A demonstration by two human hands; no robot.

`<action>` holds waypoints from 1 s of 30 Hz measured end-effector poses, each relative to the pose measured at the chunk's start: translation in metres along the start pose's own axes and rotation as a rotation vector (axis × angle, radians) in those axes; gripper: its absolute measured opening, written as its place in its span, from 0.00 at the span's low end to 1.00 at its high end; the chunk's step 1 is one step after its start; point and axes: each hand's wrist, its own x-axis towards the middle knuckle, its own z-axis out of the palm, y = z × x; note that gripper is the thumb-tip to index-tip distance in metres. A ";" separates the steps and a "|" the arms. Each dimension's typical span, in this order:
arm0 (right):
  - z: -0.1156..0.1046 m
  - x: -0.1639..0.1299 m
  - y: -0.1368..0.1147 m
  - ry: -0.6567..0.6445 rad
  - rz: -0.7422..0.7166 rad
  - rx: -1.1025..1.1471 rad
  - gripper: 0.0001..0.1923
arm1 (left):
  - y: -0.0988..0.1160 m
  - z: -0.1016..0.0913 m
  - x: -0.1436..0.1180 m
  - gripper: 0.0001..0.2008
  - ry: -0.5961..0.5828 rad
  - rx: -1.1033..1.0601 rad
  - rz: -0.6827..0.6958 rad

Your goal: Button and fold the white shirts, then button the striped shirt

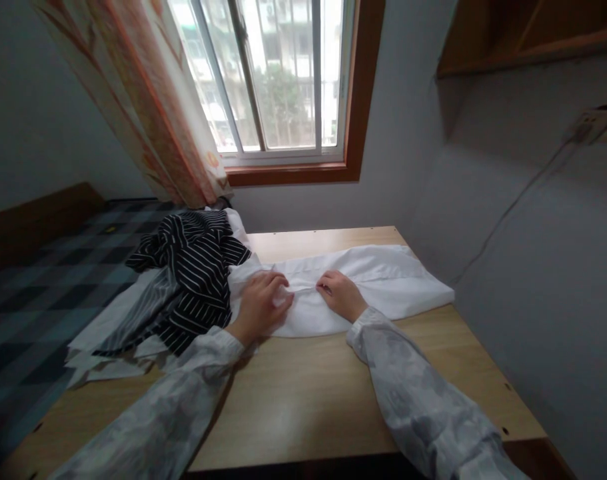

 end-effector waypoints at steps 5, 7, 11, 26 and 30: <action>0.001 0.001 -0.005 0.049 0.035 -0.083 0.09 | -0.004 0.020 0.023 0.05 -0.222 -0.075 -0.085; 0.002 0.002 -0.006 0.090 0.058 -0.121 0.09 | -0.010 0.022 0.027 0.07 -0.238 -0.117 -0.145; 0.001 0.004 -0.004 0.150 0.087 -0.099 0.08 | -0.016 0.019 0.037 0.10 -0.265 -0.107 -0.140; -0.004 0.001 -0.020 0.284 0.130 -0.240 0.07 | -0.011 0.069 0.048 0.13 -0.161 -0.748 -0.187; -0.001 -0.001 -0.023 0.253 0.109 -0.229 0.07 | -0.011 0.065 0.050 0.15 -0.207 -0.807 -0.213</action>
